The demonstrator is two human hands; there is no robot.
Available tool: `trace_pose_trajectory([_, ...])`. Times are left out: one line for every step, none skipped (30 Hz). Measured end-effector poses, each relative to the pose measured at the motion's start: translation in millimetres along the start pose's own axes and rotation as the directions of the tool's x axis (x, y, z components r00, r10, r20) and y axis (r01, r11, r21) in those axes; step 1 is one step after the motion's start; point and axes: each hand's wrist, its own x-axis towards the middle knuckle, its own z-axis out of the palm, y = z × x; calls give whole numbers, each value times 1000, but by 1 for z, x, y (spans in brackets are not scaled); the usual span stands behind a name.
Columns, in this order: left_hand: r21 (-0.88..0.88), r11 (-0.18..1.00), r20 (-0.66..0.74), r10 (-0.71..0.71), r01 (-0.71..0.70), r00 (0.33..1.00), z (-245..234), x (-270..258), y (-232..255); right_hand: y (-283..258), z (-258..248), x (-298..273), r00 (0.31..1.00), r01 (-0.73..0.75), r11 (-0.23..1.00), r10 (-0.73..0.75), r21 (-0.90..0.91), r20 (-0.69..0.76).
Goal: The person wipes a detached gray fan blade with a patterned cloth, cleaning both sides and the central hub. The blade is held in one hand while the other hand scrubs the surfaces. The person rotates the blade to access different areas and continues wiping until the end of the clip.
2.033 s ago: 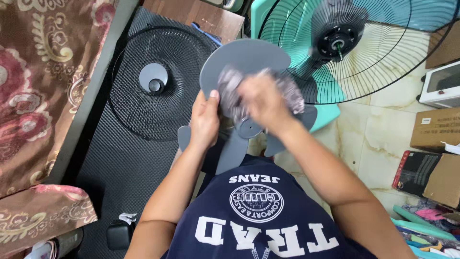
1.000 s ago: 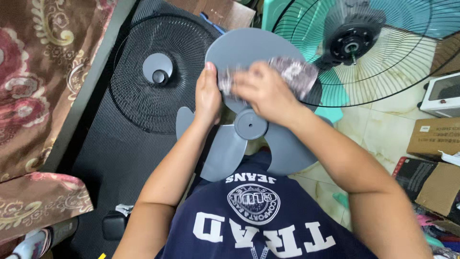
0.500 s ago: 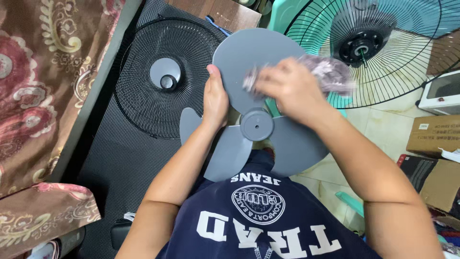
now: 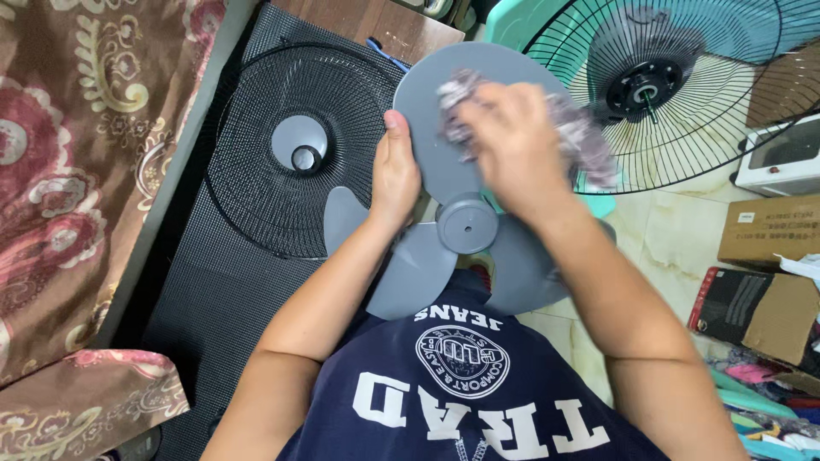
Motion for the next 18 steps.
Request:
trace_pose_trajectory([-2, 1000, 6, 2, -2, 1000, -2, 0, 1, -5, 3, 0, 998, 36, 995, -40, 97, 47])
trace_pose_trajectory([-4, 1000, 13, 5, -5, 1000, -4, 1, 2, -8, 3, -1, 992, 67, 978, -85, 196, 90])
trace_pose_trajectory([7, 1000, -3, -2, 2, 1000, -6, 2, 3, -12, 3, -2, 983, 93, 950, -136, 298, 127])
trace_pose_trajectory([17, 1000, -19, -8, 8, 1000, -8, 3, 5, -14, 0, -4, 971, 89, 950, -150, 298, 186])
trace_pose_trajectory([27, 1000, -34, -12, 13, 999, -10, 4, 6, -16, -3, -7, 956, 88, 951, -164, 297, 241])
trace_pose_trajectory([26, 1000, -17, -3, 4, 1000, -12, 3, 8, -14, -10, -9, 938, 87, 951, -178, 297, 296])
trace_pose_trajectory([23, 1000, 1, 4, -4, 1000, -13, 3, 9, -11, -18, -10, 933, 30, 950, -138, 310, 332])
trace_pose_trajectory([21, 1000, 19, 11, -12, 1000, -15, 3, 10, -10, -23, -11, 925, -27, 946, -98, 322, 368])
trace_pose_trajectory([17, 1000, 30, 22, -22, 999, -13, 5, 11, -9, -28, -9, 912, -84, 940, -62, 330, 406])
trace_pose_trajectory([12, 999, 40, 32, -32, 999, -10, 6, 12, -10, -30, -7, 910, -74, 947, -65, 314, 410])
trace_pose_trajectory([11, 999, 57, 40, -41, 998, -11, 6, 13, -16, -29, -7, 909, -70, 952, -62, 297, 411])
trace_pose_trajectory([37, 998, 70, 47, -49, 996, -13, 6, 14, -22, -27, -6, 909, -65, 958, -59, 281, 413])
trace_pose_trajectory([61, 996, 82, 55, -60, 995, -13, 8, 15, -28, -24, -3, 909, -49, 961, -70, 272, 410])
trace_pose_trajectory([85, 994, 95, 63, -71, 993, -14, 9, 17, -32, -24, 0, 909, -33, 964, -80, 263, 408])
trace_pose_trajectory([93, 995, 97, 37, -46, 995, -17, 10, 19, -37, -23, 3, 910, -15, 966, -94, 258, 403])
trace_pose_trajectory([101, 995, 100, 11, -21, 995, -20, 10, 21, -40, -24, 5, 899, -46, 968, -68, 248, 433])
trace_pose_trajectory([107, 994, 103, -17, 6, 995, -21, 9, 23, -40, -28, 6, 885, -79, 969, -41, 235, 464])
trace_pose_trajectory([81, 997, 124, -25, 15, 992, -21, 8, 24, -39, -33, 6, 869, -111, 969, -13, 221, 496])
